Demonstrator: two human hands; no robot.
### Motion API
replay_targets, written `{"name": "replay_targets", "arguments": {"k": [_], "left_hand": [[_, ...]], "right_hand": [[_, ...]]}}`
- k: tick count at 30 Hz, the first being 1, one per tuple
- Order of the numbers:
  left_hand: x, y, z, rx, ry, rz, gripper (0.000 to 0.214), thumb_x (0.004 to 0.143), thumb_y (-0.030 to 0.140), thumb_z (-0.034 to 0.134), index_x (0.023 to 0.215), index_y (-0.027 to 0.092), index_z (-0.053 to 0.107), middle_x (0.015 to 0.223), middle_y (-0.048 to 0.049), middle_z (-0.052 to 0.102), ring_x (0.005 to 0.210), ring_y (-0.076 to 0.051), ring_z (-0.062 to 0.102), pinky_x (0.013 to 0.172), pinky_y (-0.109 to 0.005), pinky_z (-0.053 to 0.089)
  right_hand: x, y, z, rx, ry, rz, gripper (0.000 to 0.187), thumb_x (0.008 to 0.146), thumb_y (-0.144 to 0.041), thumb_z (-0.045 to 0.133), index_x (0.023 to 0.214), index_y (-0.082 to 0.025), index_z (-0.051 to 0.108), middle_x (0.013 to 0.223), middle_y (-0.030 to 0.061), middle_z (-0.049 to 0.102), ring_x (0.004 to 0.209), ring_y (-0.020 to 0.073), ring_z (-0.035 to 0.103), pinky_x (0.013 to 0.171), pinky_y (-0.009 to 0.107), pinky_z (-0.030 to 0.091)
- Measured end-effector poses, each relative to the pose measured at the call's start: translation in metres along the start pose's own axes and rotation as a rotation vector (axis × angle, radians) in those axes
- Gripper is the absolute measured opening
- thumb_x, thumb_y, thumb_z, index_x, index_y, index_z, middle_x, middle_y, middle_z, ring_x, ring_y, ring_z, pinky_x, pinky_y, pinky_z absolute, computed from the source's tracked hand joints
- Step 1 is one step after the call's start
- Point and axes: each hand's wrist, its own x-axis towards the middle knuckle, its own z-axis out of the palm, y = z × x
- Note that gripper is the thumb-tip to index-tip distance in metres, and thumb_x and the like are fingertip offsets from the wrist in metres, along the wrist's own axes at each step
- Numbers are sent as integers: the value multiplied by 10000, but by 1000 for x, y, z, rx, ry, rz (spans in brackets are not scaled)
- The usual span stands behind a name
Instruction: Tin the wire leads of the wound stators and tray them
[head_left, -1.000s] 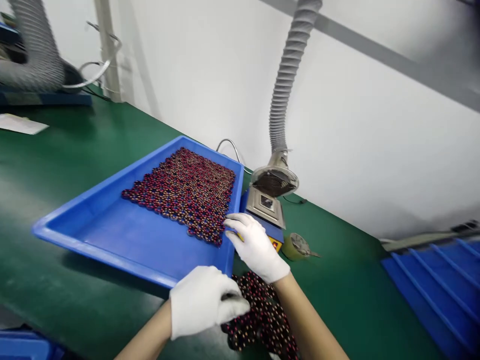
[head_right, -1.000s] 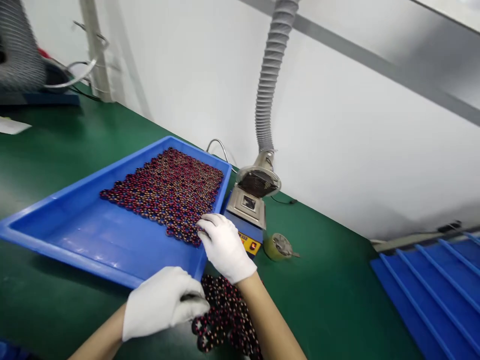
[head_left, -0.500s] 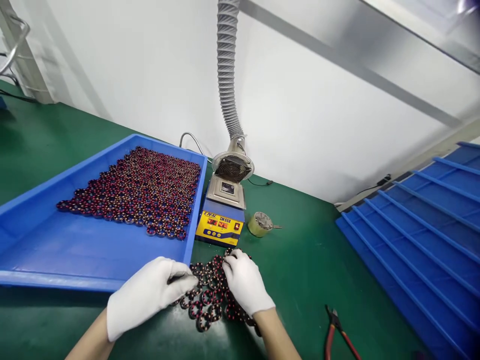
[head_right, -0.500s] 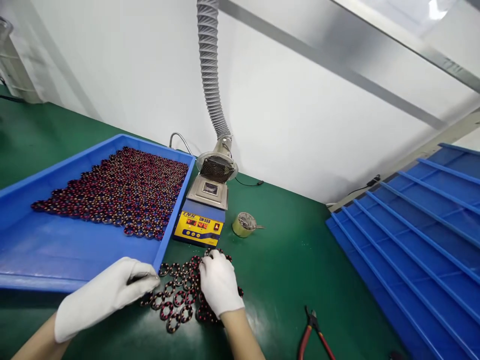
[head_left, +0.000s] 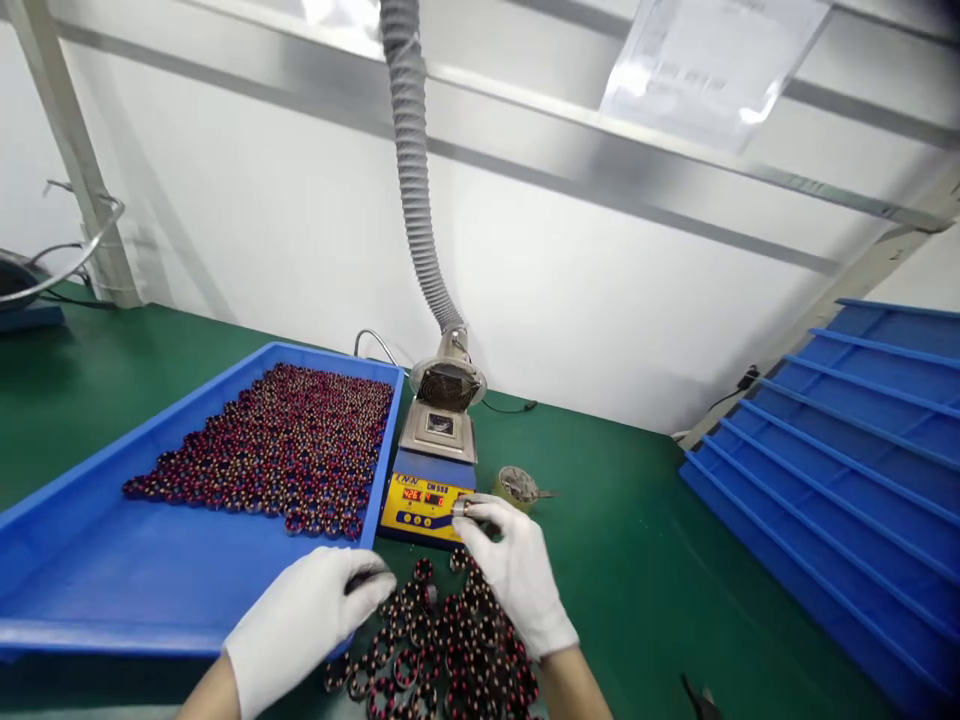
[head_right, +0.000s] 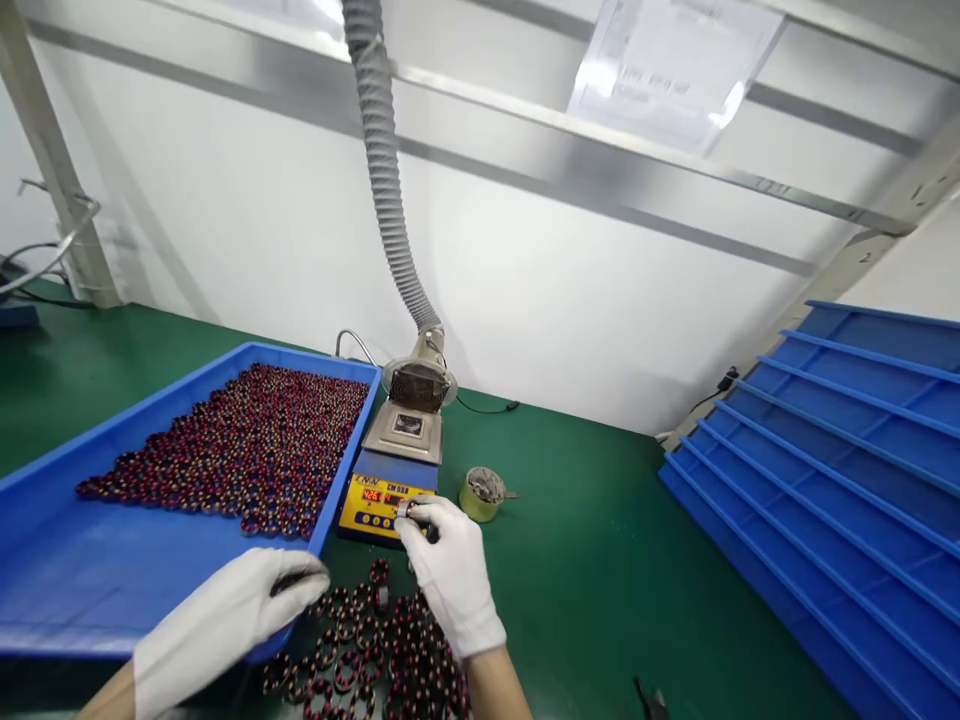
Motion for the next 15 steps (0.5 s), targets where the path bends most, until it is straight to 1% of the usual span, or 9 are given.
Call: {"name": "replay_targets", "arguments": {"k": [1, 2, 4, 6, 8, 10, 12, 13, 15], "left_hand": [[3, 9, -5, 15, 86, 32, 340, 896, 417, 426, 1026, 185, 638, 908, -54, 695, 805, -227, 623, 702, -287, 427], [7, 19, -9, 30, 193, 87, 388, 890, 419, 449, 1184, 193, 564, 1024, -78, 685, 889, -244, 628, 770, -321, 450], [15, 39, -14, 70, 447, 270, 560, 870, 441, 497, 1361, 202, 375, 1166, -112, 633, 992, -254, 614, 835, -368, 479], [23, 57, -15, 129, 680, 479, 614, 855, 416, 534, 1389, 209, 312, 1223, -120, 594, 1046, -245, 593, 856, -369, 499], [31, 70, -13, 180, 847, 631, 546, 851, 304, 541, 1356, 209, 355, 1194, -109, 605, 1048, -221, 589, 863, -344, 510], [37, 78, -12, 178, 925, 705, 461, 827, 172, 509, 1281, 204, 440, 1095, -85, 650, 985, -194, 613, 837, -314, 525], [44, 80, -11, 121, 946, 745, 417, 804, 118, 478, 1211, 209, 501, 1014, -60, 680, 912, -176, 637, 794, -293, 543], [47, 79, -10, 75, 931, 751, 382, 814, 131, 482, 1184, 214, 524, 997, -53, 687, 890, -171, 646, 777, -285, 552], [52, 74, -10, -45, 890, 753, 267, 866, 240, 521, 1128, 232, 571, 965, -37, 702, 843, -161, 666, 744, -258, 566]], "right_hand": [[3, -10, -8, 208, 83, -25, 60, 786, -250, 621, 803, -193, 616, 912, 58, 679, 858, 186, 649, 798, 287, 515], [5, -20, -15, 439, 158, -56, 125, 743, -262, 671, 816, -204, 587, 872, 45, 681, 811, 188, 655, 759, 294, 531], [9, -37, -23, 838, 255, -124, 287, 660, -238, 748, 885, -230, 569, 865, 23, 680, 770, 180, 656, 712, 289, 545], [11, -49, -26, 1012, 279, -204, 365, 637, -220, 777, 953, -251, 598, 907, 20, 677, 782, 167, 652, 706, 263, 545], [14, -54, -25, 1056, 274, -246, 322, 652, -230, 783, 940, -248, 640, 928, 30, 665, 799, 167, 645, 719, 255, 540], [16, -54, -24, 1038, 248, -263, 241, 647, -232, 799, 842, -236, 658, 884, 24, 643, 779, 167, 633, 714, 256, 534], [17, -51, -25, 997, 236, -256, 219, 639, -215, 811, 781, -235, 646, 829, 5, 607, 749, 154, 609, 688, 239, 521], [17, -49, -26, 983, 233, -263, 229, 627, -220, 823, 764, -237, 640, 799, -5, 586, 720, 144, 593, 659, 225, 511], [17, -46, -31, 959, 181, -272, 247, 617, -282, 836, 777, -238, 652, 804, -3, 563, 722, 146, 574, 645, 221, 496]]}}
